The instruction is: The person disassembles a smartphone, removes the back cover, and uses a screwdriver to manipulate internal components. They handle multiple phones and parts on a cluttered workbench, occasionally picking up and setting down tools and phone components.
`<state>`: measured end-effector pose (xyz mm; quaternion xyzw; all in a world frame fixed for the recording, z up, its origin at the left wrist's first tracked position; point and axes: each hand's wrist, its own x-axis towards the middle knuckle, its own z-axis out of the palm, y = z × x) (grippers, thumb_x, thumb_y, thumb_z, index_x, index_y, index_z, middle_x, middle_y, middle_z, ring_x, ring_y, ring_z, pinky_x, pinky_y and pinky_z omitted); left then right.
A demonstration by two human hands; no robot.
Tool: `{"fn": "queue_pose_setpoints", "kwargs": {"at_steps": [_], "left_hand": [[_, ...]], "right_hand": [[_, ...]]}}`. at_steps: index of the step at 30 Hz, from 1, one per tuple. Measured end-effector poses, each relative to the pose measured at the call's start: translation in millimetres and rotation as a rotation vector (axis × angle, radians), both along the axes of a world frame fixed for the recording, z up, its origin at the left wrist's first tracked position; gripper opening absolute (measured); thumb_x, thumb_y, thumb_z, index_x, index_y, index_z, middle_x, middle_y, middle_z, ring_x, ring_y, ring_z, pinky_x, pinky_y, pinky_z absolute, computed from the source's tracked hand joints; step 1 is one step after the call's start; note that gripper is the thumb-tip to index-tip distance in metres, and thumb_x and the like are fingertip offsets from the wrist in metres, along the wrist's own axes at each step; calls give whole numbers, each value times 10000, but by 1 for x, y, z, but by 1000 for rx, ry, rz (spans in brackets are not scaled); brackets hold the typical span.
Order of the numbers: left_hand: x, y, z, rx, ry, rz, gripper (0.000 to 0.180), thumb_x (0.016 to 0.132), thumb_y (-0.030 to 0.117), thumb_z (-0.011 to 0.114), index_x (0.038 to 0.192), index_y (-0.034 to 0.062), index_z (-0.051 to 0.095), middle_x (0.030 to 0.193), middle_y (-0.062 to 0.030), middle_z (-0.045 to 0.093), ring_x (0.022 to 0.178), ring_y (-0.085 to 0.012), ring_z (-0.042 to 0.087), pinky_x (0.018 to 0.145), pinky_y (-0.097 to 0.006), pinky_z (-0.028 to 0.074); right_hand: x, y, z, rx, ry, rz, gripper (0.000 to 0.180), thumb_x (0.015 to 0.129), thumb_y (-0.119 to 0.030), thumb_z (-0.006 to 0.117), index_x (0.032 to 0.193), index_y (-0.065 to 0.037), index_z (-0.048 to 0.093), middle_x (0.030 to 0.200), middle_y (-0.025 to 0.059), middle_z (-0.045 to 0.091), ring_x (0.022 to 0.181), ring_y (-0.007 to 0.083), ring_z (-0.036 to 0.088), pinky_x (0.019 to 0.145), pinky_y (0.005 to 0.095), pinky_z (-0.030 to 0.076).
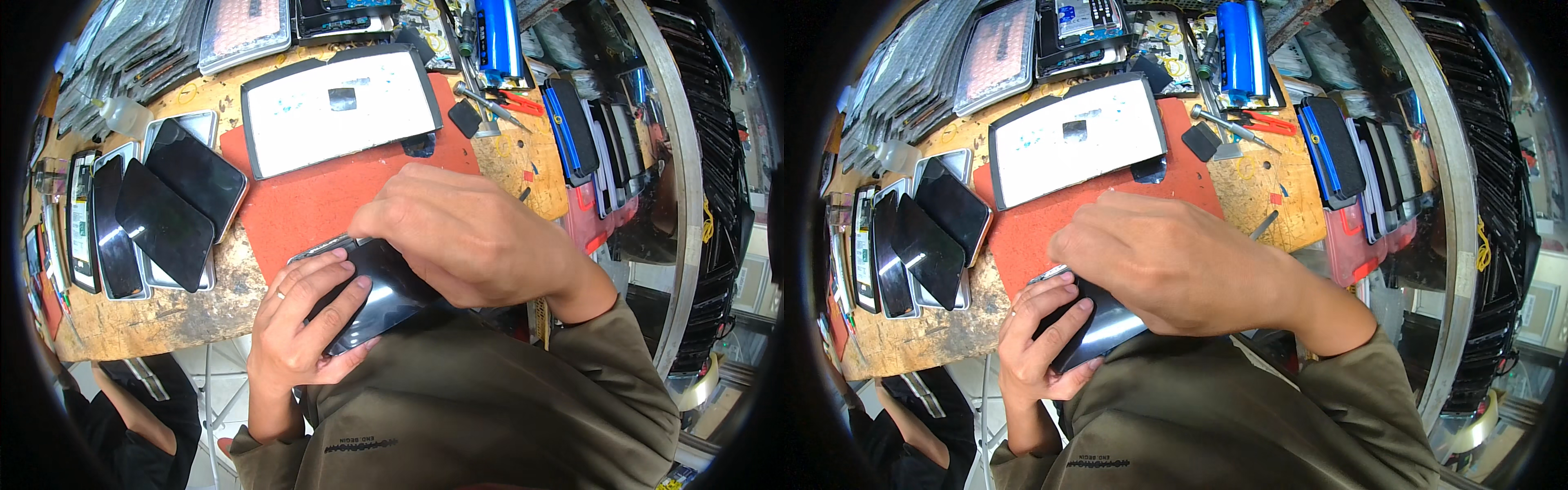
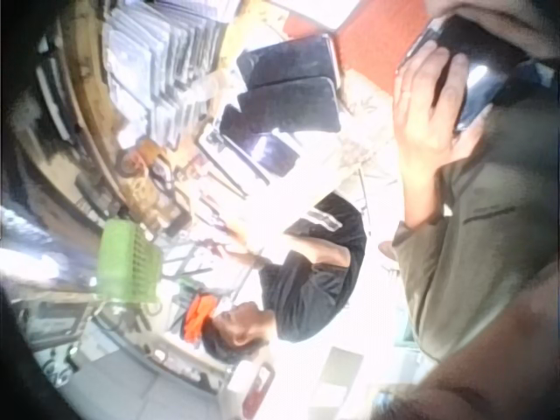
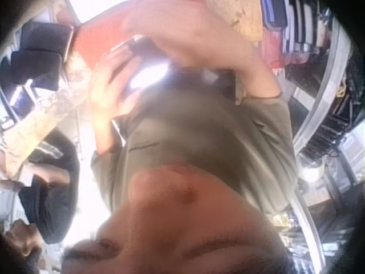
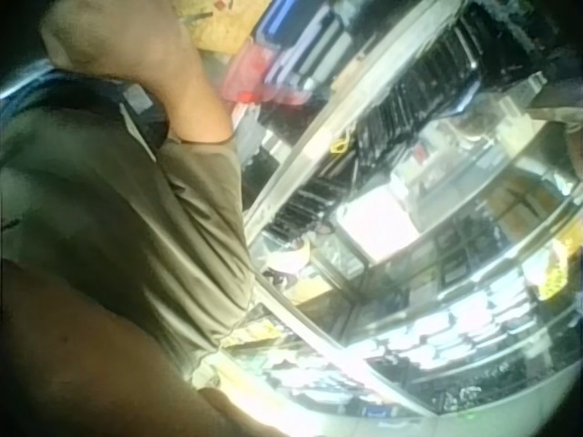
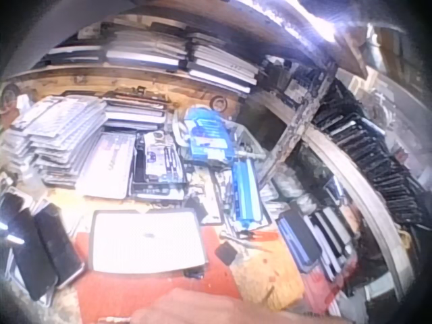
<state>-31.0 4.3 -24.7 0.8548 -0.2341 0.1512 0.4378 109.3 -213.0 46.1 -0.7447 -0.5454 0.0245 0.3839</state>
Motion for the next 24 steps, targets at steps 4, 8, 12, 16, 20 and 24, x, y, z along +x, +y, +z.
{"fn": "queue_pose_setpoints", "kwargs": {"at_steps": [4,8,12,16,20,24], "left_hand": [[0,0,0,-3,3,2,572,669,267,891,1163,-8,808,1181,-200,726,1141,-407,738,976,-502,596],[-1,1,-1,-4,-6,0,568,682,267,886,1171,-11,805,1185,-199,722,1144,-411,735,976,-504,596],[0,1,-2,-11,-6,-2,563,690,264,883,1175,-12,803,1189,-199,721,1145,-413,735,976,-505,596],[0,1,-1,-11,0,3,557,688,260,884,1169,-12,803,1189,-200,722,1145,-413,735,978,-506,595],[0,0,-1,-11,1,4,558,680,257,888,1161,-12,804,1185,-203,724,1144,-414,735,980,-505,594],[0,0,0,-13,2,3,558,673,250,889,1155,-17,804,1178,-205,727,1142,-413,735,980,-503,594]], "right_hand": [[0,-6,14,-224,-86,-30,287,880,-24,780,1153,6,695,930,147,670,818,345,690,720,426,564],[1,-3,15,-224,-158,-84,330,870,-87,812,1171,-6,702,957,133,680,842,339,691,703,422,557],[1,-3,18,-282,-209,-91,347,869,-129,823,1178,-17,712,971,121,693,850,330,698,726,428,554],[0,-4,23,-333,-235,-63,381,873,-143,821,1216,-18,713,1001,123,707,863,328,706,743,427,552],[1,-3,24,-357,-224,-72,387,874,-141,818,1222,-11,707,1004,129,711,876,329,711,728,414,553],[2,-2,20,-292,-201,-41,398,876,-118,811,1234,8,690,994,149,703,867,335,717,716,414,572]]}}
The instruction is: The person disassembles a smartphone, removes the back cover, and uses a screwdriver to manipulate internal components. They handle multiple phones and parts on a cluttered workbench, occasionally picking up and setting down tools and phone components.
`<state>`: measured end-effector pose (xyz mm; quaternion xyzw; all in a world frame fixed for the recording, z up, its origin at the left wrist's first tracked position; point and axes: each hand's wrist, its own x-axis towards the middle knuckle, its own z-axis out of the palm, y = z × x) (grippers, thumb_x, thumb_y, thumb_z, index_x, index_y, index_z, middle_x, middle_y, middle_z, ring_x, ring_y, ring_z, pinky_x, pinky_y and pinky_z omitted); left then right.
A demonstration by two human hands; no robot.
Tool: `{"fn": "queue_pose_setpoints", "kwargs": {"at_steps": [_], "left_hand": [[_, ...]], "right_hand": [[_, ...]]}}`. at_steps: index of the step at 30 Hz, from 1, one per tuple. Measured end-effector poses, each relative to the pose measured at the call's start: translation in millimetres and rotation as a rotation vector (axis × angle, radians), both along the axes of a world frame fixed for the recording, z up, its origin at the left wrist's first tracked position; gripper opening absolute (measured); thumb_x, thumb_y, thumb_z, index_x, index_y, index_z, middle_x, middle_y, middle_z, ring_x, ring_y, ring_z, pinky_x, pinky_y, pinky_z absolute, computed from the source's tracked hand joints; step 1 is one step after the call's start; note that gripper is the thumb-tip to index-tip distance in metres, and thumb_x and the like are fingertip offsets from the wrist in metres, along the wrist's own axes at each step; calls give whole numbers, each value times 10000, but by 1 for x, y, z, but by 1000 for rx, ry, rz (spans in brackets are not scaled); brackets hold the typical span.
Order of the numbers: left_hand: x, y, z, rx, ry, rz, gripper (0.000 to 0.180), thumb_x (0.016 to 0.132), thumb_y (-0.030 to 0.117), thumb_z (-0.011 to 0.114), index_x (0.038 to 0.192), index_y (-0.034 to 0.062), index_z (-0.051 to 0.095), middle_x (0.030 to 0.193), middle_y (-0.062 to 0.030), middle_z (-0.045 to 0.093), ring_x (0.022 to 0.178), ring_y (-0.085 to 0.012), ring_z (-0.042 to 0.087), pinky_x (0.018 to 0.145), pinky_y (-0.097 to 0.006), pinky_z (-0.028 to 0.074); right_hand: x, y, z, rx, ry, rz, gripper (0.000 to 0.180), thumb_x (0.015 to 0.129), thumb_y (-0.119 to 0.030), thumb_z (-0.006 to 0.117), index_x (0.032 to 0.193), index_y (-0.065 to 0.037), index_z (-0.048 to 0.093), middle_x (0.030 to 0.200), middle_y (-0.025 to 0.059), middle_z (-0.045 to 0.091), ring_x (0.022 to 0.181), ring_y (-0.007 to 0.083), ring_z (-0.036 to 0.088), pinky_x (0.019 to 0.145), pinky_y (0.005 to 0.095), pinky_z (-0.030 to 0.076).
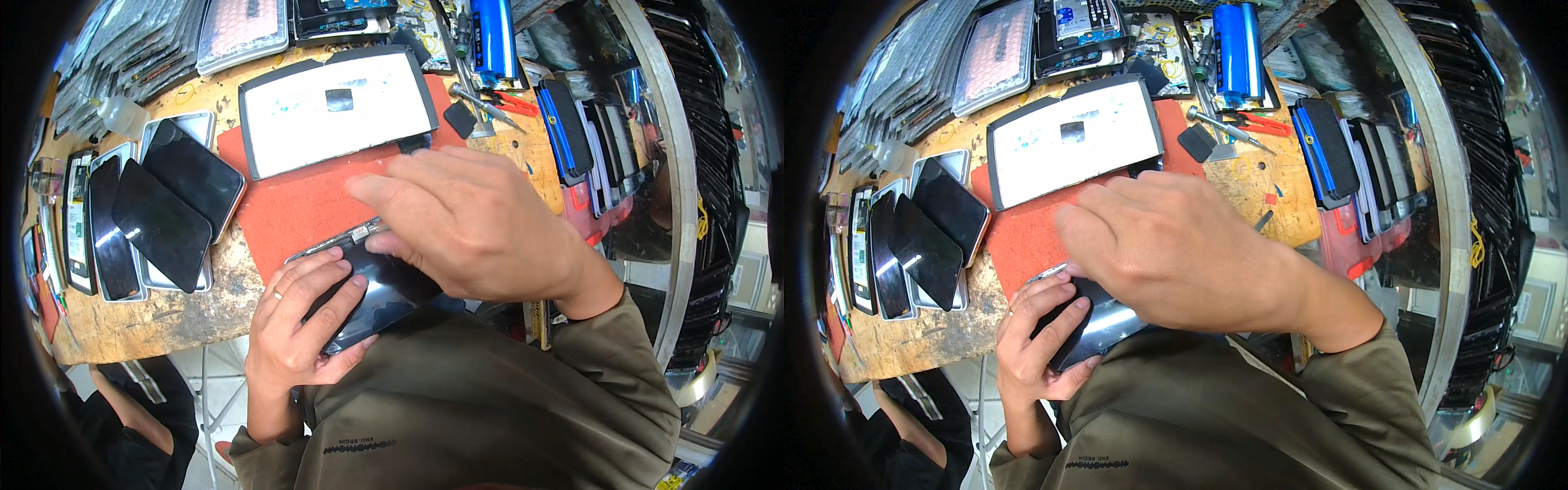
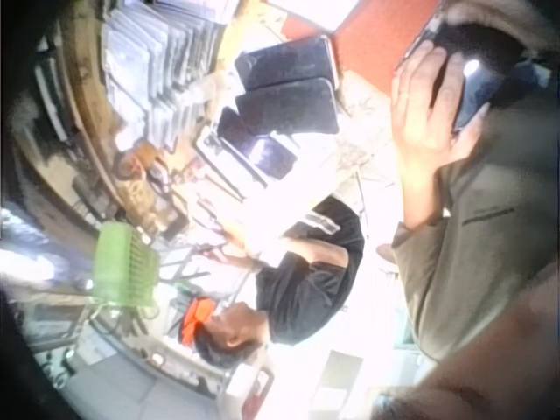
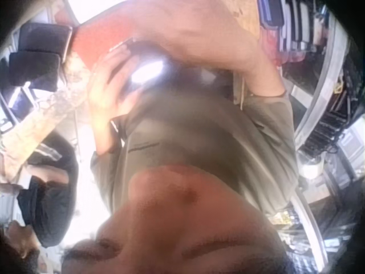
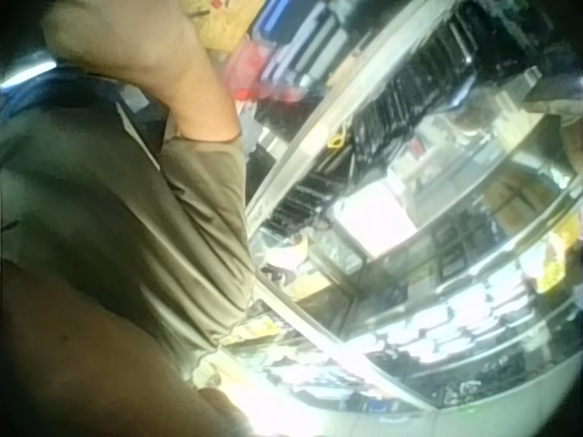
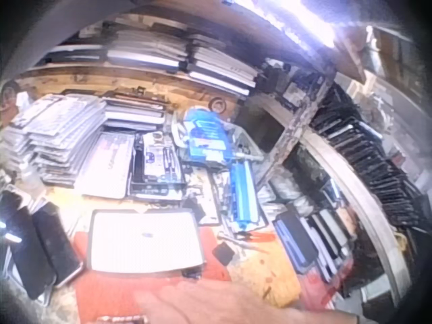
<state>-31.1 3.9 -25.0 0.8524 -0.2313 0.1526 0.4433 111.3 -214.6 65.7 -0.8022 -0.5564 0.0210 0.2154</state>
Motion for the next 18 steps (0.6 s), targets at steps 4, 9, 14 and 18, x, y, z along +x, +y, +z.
{"fn": "queue_pose_setpoints", "kwargs": {"at_steps": [4,9,14,18], "left_hand": [[0,0,0,1,-2,5,555,669,237,887,1154,-19,804,1174,-205,729,1140,-413,736,981,-500,594],[1,1,-2,3,-18,-5,548,678,249,875,1152,-16,805,1175,-202,731,1140,-413,737,978,-501,595],[0,1,-2,7,-20,-6,544,688,261,865,1152,-15,804,1176,-199,731,1137,-412,739,974,-507,599],[1,1,-2,10,-25,-2,548,683,267,865,1151,-13,805,1174,-199,732,1135,-412,740,972,-508,601]], "right_hand": [[-2,-1,-4,20,35,-3,419,874,-81,803,1264,20,686,991,164,706,832,345,720,718,419,590],[-3,-3,-8,138,52,-54,408,878,4,782,1273,28,686,1012,167,727,835,350,729,724,426,590],[0,-9,-11,171,105,-84,407,886,56,763,1283,33,677,1024,168,736,854,348,734,722,427,586],[-1,-9,-17,194,93,-75,407,889,54,763,1285,30,677,1020,167,736,853,351,732,721,426,587]]}}
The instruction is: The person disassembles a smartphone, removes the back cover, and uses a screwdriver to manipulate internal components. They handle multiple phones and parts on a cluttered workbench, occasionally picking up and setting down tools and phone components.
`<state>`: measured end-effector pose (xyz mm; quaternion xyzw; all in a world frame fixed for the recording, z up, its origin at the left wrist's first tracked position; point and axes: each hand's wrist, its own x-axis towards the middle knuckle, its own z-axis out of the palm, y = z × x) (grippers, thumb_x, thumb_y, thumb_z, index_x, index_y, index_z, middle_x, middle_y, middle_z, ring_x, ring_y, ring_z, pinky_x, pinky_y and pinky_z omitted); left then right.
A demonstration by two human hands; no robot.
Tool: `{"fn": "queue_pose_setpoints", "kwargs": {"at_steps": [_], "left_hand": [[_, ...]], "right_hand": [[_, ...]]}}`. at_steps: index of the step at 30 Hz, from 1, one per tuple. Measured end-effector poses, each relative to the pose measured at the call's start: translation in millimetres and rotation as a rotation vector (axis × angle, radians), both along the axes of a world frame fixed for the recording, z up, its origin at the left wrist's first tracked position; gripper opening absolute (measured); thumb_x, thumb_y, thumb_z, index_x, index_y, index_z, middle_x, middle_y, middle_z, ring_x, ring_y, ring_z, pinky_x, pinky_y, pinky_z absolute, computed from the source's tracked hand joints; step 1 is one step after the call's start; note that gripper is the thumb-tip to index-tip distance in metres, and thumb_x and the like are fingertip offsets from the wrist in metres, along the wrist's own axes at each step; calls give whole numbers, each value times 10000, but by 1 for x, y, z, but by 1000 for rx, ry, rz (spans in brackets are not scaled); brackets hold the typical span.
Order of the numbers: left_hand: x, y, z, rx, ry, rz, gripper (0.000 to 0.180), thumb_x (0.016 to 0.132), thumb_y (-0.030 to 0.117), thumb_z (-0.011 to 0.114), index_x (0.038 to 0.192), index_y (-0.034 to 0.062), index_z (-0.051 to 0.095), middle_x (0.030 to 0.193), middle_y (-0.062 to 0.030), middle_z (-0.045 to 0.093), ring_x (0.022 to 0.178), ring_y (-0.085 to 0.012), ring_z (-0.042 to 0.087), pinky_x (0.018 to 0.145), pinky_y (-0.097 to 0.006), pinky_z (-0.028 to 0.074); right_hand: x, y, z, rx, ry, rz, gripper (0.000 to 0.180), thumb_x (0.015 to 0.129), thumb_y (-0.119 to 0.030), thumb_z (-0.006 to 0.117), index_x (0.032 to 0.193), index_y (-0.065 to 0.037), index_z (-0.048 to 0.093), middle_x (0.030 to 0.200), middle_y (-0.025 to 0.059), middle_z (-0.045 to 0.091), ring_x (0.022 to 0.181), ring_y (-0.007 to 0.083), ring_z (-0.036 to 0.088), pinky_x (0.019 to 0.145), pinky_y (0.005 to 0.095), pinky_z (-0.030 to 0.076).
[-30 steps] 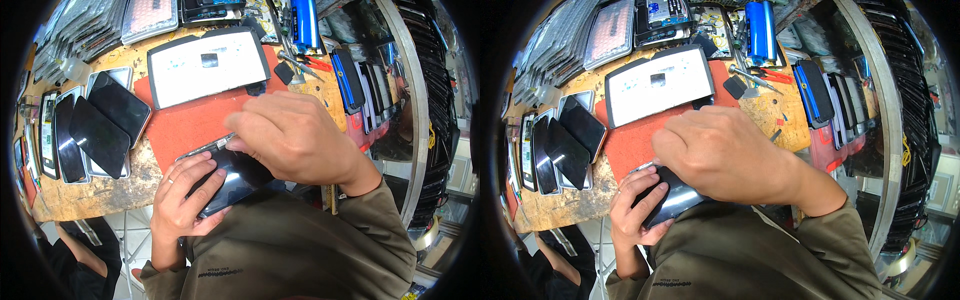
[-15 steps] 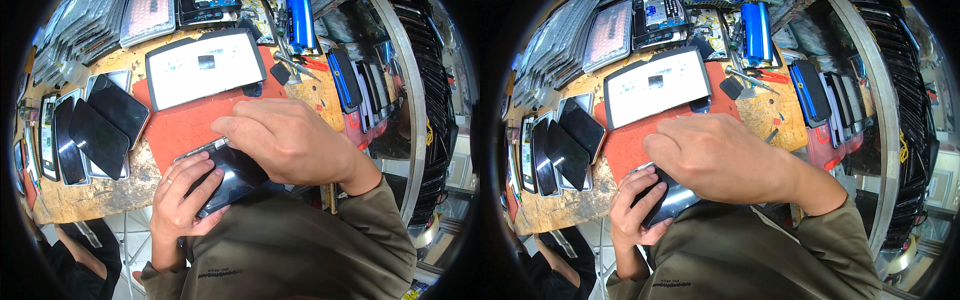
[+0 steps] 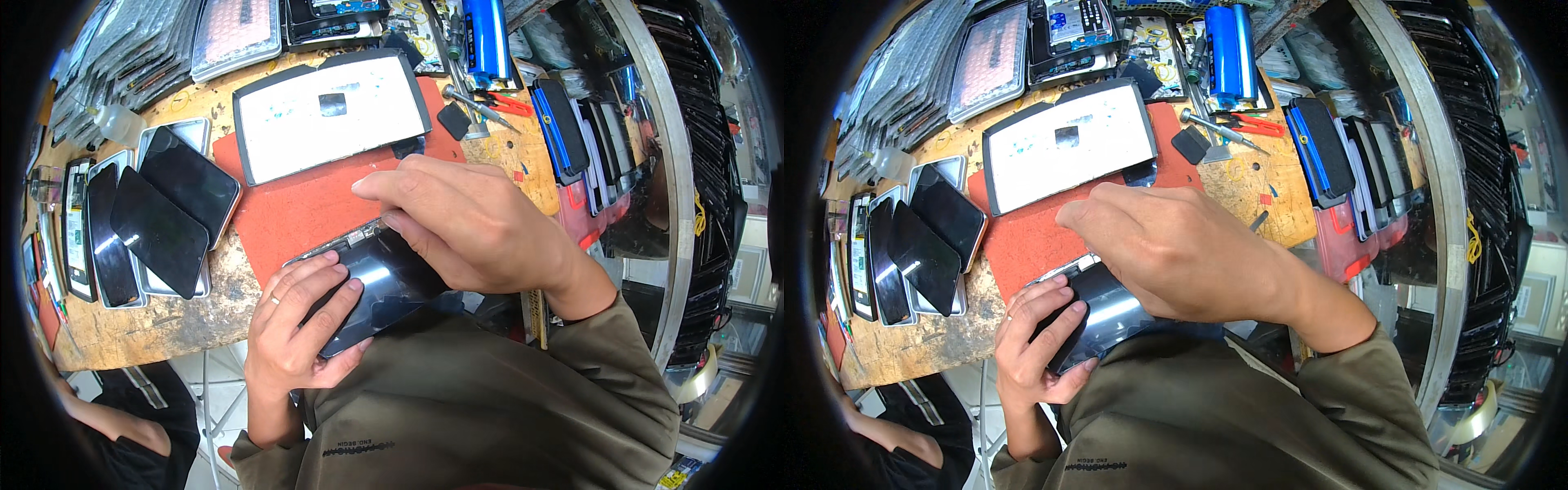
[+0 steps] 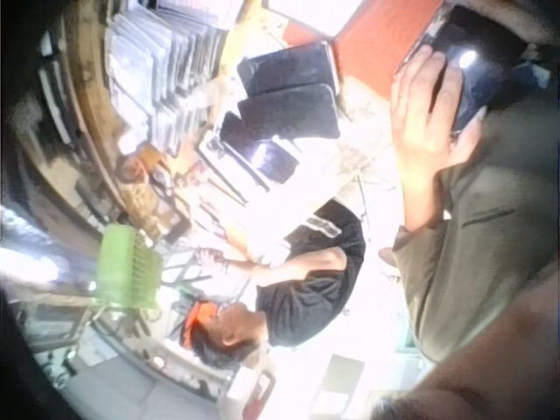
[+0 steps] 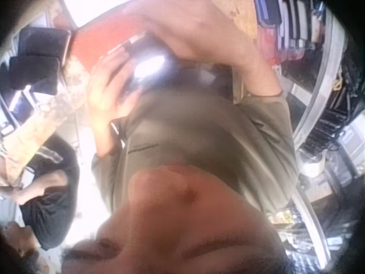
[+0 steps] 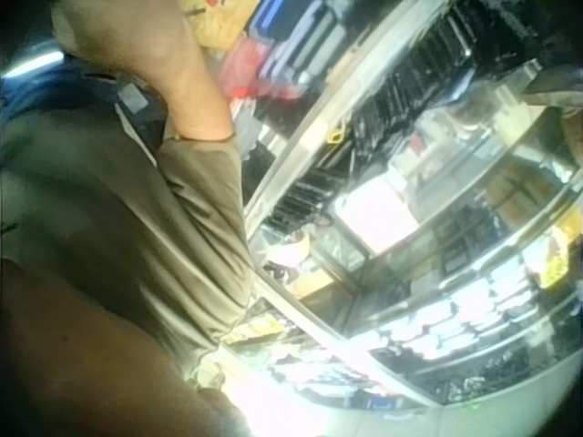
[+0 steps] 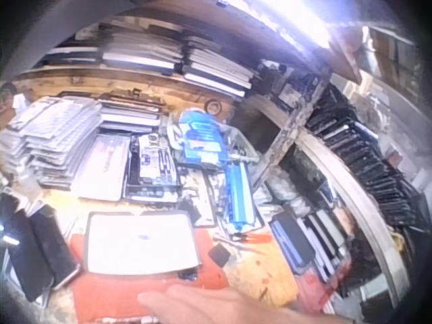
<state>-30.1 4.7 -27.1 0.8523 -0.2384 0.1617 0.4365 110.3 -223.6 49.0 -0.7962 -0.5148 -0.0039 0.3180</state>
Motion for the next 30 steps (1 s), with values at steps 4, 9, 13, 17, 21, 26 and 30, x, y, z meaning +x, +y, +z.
{"fn": "queue_pose_setpoints", "kwargs": {"at_steps": [4,9,13,17,21,26,30], "left_hand": [[0,0,0,9,9,7,551,681,271,865,1150,-12,807,1167,-198,734,1134,-412,740,971,-506,602],[0,0,1,3,7,3,551,677,262,866,1152,-11,807,1162,-198,735,1129,-414,742,968,-504,602],[0,0,1,17,6,5,556,674,264,872,1152,-12,806,1168,-202,734,1138,-416,742,968,-512,602],[0,-3,6,-18,24,45,516,697,183,890,1158,-29,794,1147,-207,741,1137,-423,746,964,-504,604],[2,-13,7,-116,54,181,450,741,97,890,1138,-48,736,1089,-215,755,1110,-431,758,962,-502,607],[8,-17,2,-329,169,271,211,945,-17,765,1092,-23,613,1089,-224,760,1139,-379,766,1001,-470,609],[11,-15,-1,-536,278,285,197,1055,2,673,1184,-4,524,1124,-210,735,1134,-307,761,1005,-419,598]], "right_hand": [[-1,-2,0,-13,11,10,413,885,53,768,1286,25,676,1022,170,735,863,355,732,722,431,587],[-7,-4,3,-62,-3,20,426,882,53,770,1296,13,677,1030,170,738,872,359,732,736,426,598],[-7,-3,1,-22,-10,-3,420,916,56,741,1328,17,669,1025,171,736,876,336,735,761,400,601],[3,-15,11,180,63,-196,318,1088,-47,614,1392,46,610,1011,139,741,909,206,732,800,336,582],[9,-31,18,538,206,-373,372,1146,-145,559,1437,81,514,981,138,721,831,157,674,732,298,566],[4,-48,13,608,287,-435,385,1144,-149,572,1442,85,504,976,135,713,791,133,652,694,269,547],[0,-60,4,628,323,-446,355,1132,-162,618,1415,42,552,976,86,733,814,75,684,714,216,561]]}}
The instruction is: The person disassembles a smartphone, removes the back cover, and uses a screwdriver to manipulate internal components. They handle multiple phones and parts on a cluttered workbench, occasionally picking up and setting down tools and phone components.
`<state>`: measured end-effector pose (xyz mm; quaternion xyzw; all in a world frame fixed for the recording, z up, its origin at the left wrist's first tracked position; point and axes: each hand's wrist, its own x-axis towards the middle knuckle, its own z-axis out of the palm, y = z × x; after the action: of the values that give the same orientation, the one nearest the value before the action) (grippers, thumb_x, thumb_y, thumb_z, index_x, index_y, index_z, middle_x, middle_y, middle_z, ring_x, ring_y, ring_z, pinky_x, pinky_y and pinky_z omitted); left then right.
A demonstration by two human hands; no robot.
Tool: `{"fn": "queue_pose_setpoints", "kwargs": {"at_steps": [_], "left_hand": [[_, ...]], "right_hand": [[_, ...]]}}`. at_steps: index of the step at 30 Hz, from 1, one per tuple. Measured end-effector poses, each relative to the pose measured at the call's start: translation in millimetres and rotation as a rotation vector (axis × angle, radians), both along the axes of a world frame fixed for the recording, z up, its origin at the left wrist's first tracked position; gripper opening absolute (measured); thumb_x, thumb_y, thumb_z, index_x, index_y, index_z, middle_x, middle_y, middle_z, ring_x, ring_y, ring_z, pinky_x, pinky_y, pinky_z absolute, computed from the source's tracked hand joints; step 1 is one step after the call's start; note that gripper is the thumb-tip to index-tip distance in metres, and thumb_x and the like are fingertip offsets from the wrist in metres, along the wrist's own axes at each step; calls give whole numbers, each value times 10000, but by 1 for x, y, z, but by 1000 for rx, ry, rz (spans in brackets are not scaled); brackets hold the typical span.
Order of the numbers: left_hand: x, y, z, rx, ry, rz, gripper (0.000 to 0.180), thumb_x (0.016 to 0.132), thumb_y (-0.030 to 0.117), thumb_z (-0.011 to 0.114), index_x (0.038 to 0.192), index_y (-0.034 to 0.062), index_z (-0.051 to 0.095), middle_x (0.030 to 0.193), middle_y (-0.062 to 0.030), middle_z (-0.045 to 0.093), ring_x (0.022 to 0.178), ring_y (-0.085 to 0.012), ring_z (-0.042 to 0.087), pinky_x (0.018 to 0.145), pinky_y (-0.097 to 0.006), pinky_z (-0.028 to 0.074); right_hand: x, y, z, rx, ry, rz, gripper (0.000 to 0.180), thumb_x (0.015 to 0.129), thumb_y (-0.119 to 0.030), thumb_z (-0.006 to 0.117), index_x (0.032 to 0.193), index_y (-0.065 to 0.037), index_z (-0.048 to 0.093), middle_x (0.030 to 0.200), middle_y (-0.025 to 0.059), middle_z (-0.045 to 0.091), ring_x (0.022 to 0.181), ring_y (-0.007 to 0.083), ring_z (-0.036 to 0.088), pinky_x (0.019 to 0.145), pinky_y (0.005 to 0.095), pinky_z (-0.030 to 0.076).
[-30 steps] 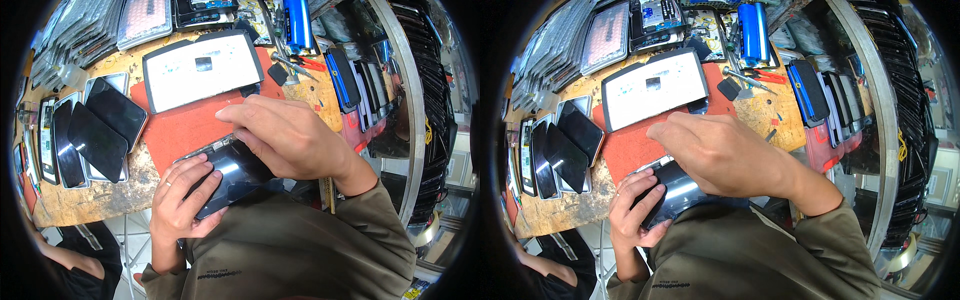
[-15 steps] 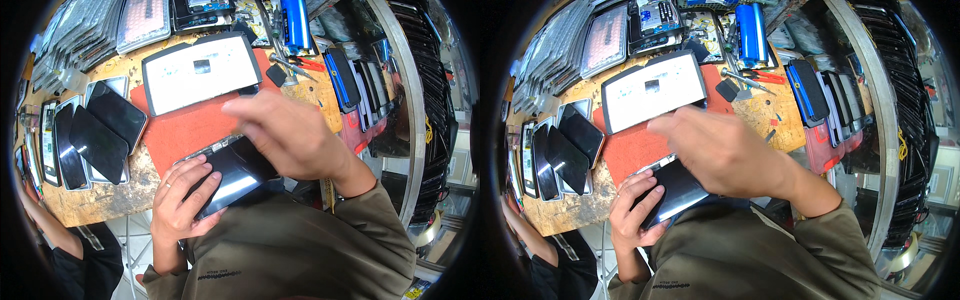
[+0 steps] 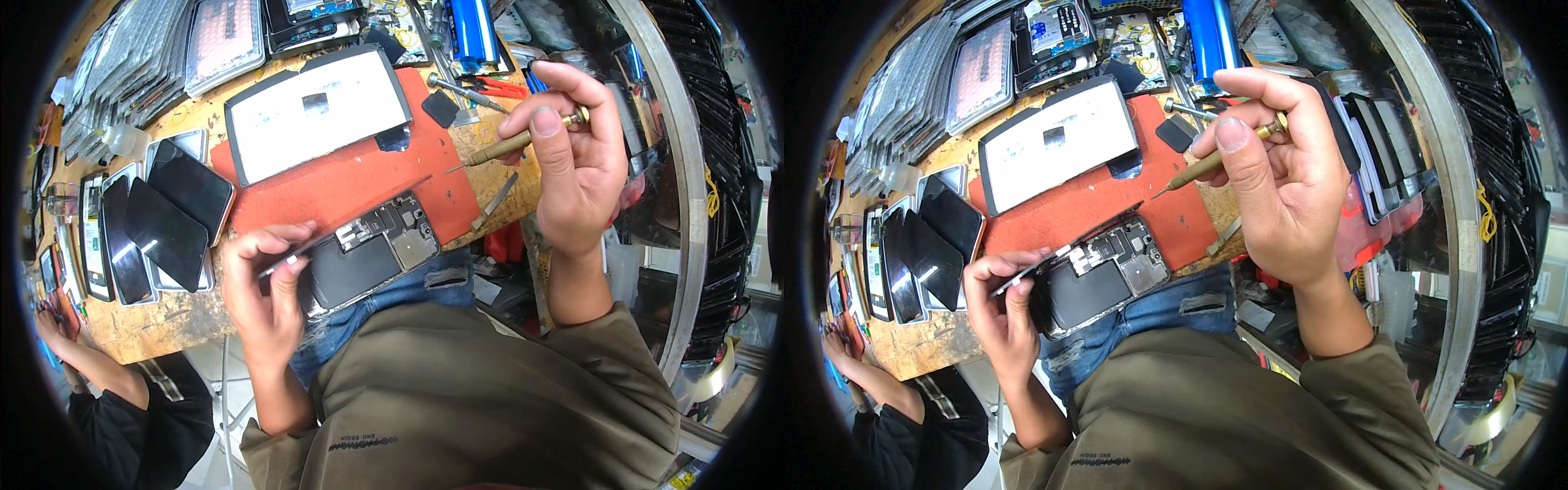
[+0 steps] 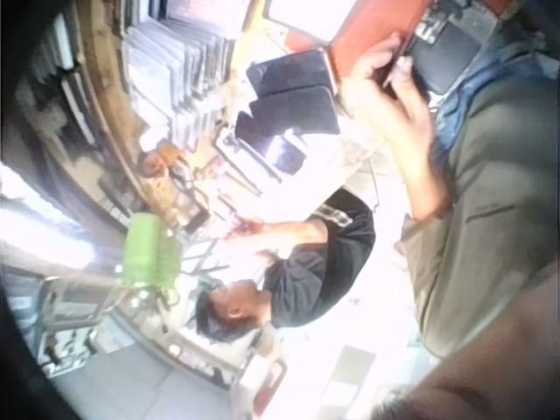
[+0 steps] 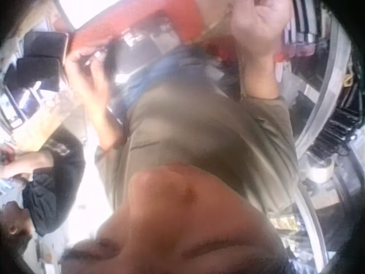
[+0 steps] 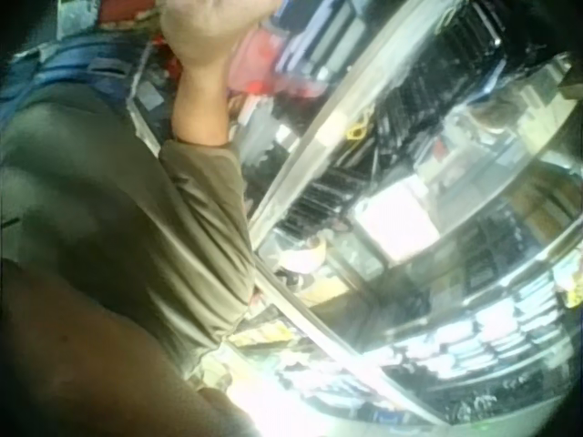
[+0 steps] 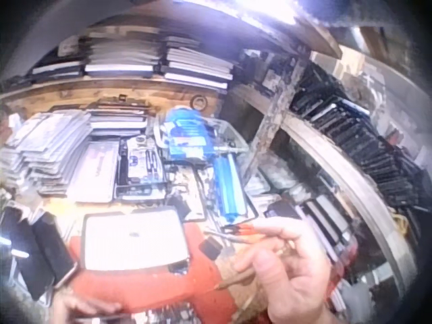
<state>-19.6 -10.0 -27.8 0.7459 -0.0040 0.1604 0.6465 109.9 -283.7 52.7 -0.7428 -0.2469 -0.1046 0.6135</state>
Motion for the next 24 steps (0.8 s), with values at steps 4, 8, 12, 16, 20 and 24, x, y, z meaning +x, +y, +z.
{"fn": "queue_pose_setpoints", "kwargs": {"at_steps": [4,8,12,16,20,24], "left_hand": [[2,5,3,-43,64,24,193,1080,-1,631,1209,8,488,1171,-208,710,1097,-291,751,984,-392,586],[0,6,5,-44,36,-8,170,1105,68,630,1201,30,495,1179,-184,691,1082,-227,684,973,-352,535],[1,5,2,-83,-72,-81,122,1118,47,579,1169,23,470,1181,-230,690,1138,-339,729,1042,-473,574],[-1,5,-1,-53,-45,-77,134,1121,67,583,1160,28,461,1179,-238,687,1137,-347,728,1063,-507,569],[-1,7,-2,-79,-61,-94,142,1125,82,581,1165,29,456,1187,-243,683,1136,-354,727,1062,-514,568],[-1,7,-3,-118,-103,-115,130,1125,60,568,1170,27,451,1187,-245,680,1134,-360,727,1060,-519,569]], "right_hand": [[-1,-11,-9,-30,9,-55,335,1145,-167,588,1409,37,560,962,70,719,818,73,677,709,221,552],[0,-15,-18,-67,35,-82,321,1156,-180,566,1405,22,571,937,45,692,808,66,655,692,226,531],[0,-15,-26,-76,94,-81,302,1155,-160,562,1401,14,578,921,32,670,787,57,630,671,222,512],[5,-12,-33,-61,104,-35,287,1154,-138,557,1394,18,581,914,20,647,806,55,630,669,220,520],[13,-8,-38,-47,83,-15,283,1154,-127,546,1391,23,580,900,17,631,818,52,619,656,223,511],[17,-6,-39,-72,93,4,253,1149,-116,541,1353,17,609,813,-28,576,715,26,525,587,229,414]]}}
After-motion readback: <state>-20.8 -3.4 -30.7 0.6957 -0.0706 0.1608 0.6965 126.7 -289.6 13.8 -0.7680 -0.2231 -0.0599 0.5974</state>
